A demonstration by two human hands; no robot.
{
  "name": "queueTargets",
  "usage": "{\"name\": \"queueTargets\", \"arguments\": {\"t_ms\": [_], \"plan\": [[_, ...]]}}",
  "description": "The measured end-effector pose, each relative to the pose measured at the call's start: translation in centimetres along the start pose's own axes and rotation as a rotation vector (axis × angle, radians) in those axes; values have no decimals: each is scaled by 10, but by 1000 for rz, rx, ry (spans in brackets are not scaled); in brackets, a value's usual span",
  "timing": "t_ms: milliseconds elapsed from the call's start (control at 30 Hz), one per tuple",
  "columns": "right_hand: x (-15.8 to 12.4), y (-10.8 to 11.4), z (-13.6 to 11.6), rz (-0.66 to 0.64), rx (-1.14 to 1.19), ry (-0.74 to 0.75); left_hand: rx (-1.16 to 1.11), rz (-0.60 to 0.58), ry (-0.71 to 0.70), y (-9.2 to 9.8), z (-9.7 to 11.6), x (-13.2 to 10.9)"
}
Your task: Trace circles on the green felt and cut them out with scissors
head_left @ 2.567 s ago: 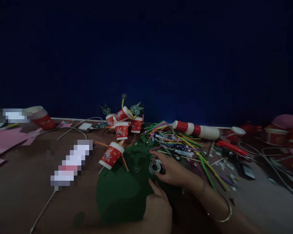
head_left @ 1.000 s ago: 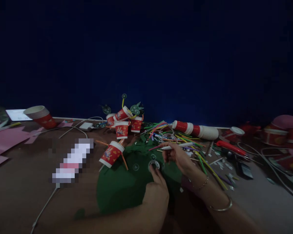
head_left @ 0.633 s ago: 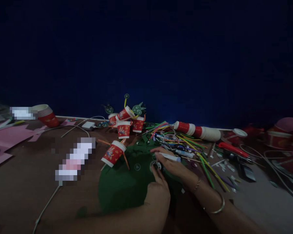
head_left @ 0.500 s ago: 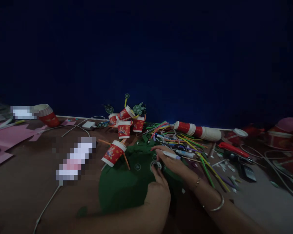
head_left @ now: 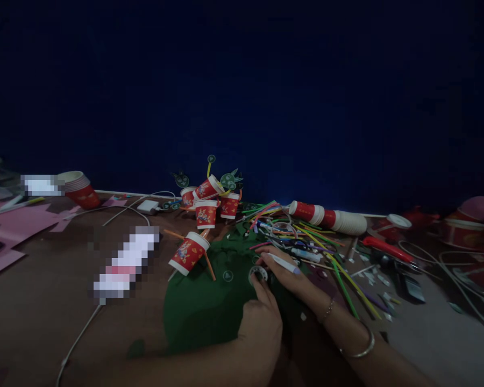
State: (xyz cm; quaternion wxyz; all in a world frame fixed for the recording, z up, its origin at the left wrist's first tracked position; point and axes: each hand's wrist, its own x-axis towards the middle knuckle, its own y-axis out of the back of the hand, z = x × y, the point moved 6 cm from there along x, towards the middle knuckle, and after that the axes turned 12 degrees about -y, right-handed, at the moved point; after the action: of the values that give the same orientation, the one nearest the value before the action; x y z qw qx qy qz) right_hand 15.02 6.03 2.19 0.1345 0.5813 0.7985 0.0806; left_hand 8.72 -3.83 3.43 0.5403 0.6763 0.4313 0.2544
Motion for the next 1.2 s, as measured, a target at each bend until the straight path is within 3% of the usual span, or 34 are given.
{"name": "queueTargets", "arguments": {"t_ms": [367, 600, 800, 1200], "plan": [[0, 1, 1, -2, -27, 7, -11, 10, 19, -1, 0, 1], [0, 1, 0, -2, -45, -6, 40, -49, 0, 2, -1, -1], [-2, 1, -3, 2, -69, 6, -4, 10, 21, 11, -4, -3], [-3, 1, -6, 23, -131, 37, 15, 52, 26, 2, 0, 0]]}}
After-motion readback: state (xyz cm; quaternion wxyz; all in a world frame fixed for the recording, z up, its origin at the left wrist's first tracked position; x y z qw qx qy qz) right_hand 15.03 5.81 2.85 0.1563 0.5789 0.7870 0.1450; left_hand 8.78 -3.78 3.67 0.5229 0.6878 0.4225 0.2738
